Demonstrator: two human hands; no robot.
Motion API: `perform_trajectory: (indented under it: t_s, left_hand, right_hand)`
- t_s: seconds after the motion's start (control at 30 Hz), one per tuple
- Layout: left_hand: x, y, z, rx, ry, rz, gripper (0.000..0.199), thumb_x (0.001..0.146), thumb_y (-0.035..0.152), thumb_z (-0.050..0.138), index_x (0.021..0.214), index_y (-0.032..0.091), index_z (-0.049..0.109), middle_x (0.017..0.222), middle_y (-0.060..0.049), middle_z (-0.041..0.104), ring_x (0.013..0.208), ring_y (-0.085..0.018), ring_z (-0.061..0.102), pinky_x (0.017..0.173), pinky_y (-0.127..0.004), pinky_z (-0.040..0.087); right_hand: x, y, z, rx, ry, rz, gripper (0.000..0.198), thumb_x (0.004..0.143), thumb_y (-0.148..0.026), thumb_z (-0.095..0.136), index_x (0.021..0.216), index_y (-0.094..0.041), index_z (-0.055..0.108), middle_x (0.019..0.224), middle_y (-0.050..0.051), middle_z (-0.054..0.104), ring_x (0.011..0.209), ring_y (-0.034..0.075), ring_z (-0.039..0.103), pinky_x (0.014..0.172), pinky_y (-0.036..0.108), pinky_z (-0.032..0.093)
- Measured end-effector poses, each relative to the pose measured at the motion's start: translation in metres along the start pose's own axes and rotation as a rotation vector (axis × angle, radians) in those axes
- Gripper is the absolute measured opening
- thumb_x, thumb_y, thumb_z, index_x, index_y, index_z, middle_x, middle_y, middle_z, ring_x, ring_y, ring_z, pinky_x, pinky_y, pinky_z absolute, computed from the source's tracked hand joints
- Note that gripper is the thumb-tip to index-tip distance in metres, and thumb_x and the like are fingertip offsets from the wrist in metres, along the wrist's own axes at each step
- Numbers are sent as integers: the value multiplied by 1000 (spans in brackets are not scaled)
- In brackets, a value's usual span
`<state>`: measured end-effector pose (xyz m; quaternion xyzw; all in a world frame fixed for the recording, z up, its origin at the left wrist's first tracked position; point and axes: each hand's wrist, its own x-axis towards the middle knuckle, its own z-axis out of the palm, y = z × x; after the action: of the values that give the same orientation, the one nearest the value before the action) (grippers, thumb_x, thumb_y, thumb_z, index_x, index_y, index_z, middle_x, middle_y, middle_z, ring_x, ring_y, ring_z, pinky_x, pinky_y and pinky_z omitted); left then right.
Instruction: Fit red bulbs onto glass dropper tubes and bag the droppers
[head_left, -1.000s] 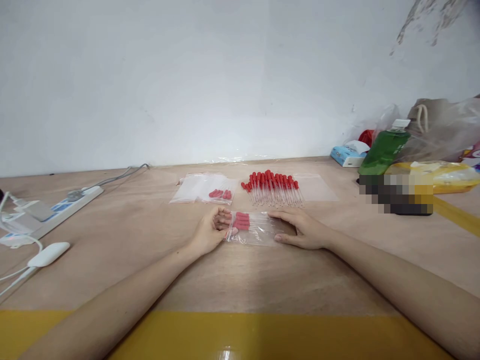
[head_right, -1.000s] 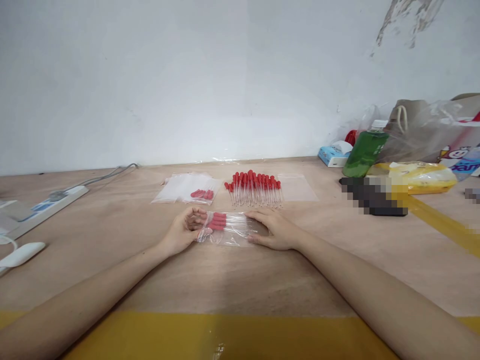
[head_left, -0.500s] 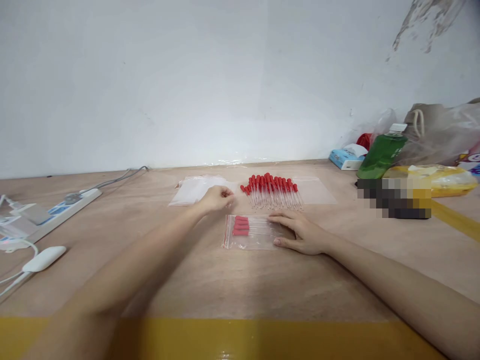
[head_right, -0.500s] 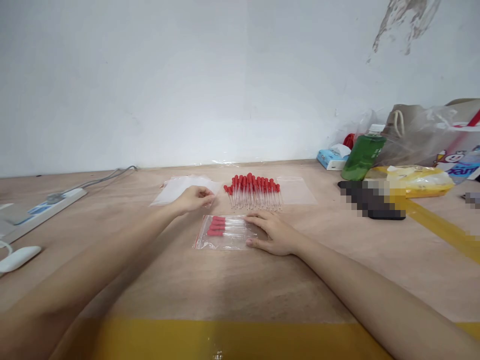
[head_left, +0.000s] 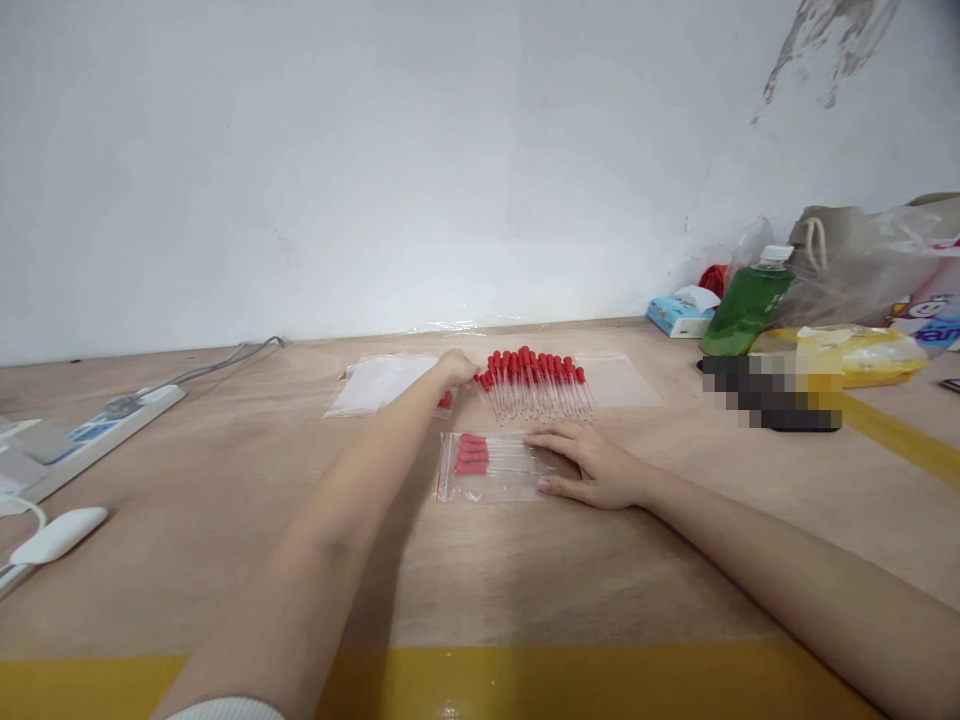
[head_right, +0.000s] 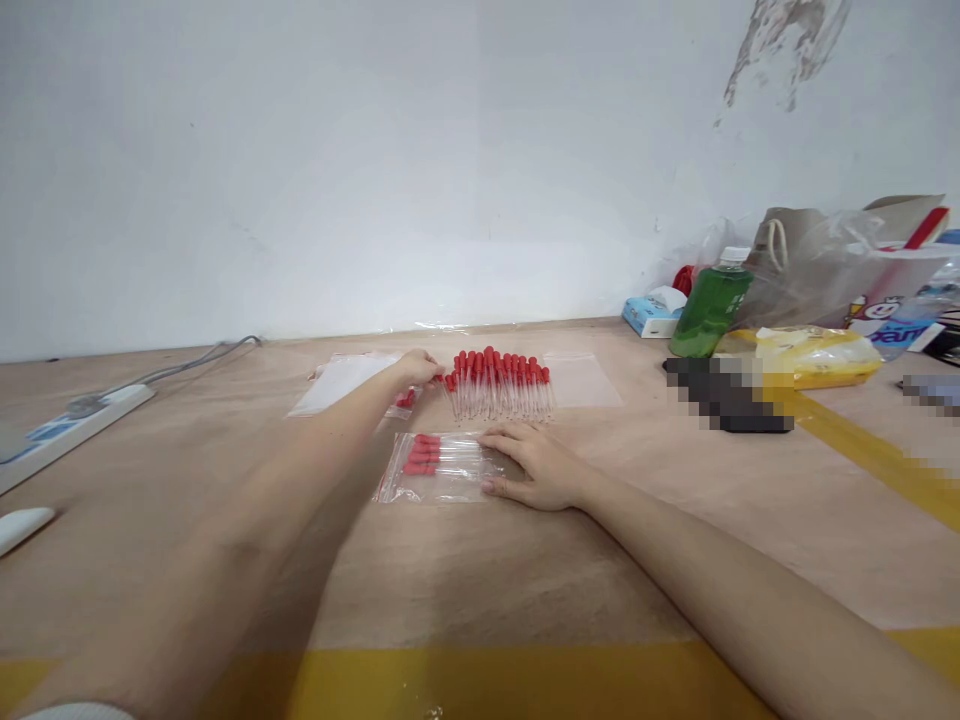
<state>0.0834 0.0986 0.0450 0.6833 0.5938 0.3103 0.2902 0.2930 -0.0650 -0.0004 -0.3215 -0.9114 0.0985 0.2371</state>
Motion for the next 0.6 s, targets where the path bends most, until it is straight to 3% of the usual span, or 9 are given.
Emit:
perform_trajectory:
  t_s: [0.13,0.23,0.3,0.43,0.6]
  left_hand:
    - [-28,-2,-30,-134,161,24,15,67,25,64,71,12,56,56,-2,59,52,-12,58,58,-26,47]
    - [-69,-26,-57,-247,331,87,17,74,28,58,82,15,53,68,0,60,58,-6,58,66,-23,49]
    - [-102,-47,-70,-510,490,150,21,72,28,61,85,15,51,72,0,60,57,-7,58,64,-24,51]
    - [-151,-74,-77,-671,517,3,21,71,23,63,85,15,50,71,0,61,57,-8,59,60,-23,53]
    - [-168,-72,-68,-713,446,4,25,67,28,66,84,16,51,70,2,61,61,-8,59,62,-22,53]
  right_hand:
    - [0,0,0,9,3,-2,53,79,-48,49,124,-21,44,120,11,49,108,25,45,90,41,38]
    - [0,1,0,11,5,-6,52,79,-48,49,124,-21,45,120,11,49,109,25,45,90,42,38]
    - [0,1,0,4,4,2,53,79,-48,50,124,-21,45,120,11,49,108,25,46,90,42,38]
    - [-1,1,0,-9,-7,8,53,79,-48,50,123,-20,45,120,11,49,108,25,46,90,42,38]
    - [-1,2,0,-12,-5,8,52,79,-49,50,124,-21,45,120,11,50,108,25,47,90,43,38]
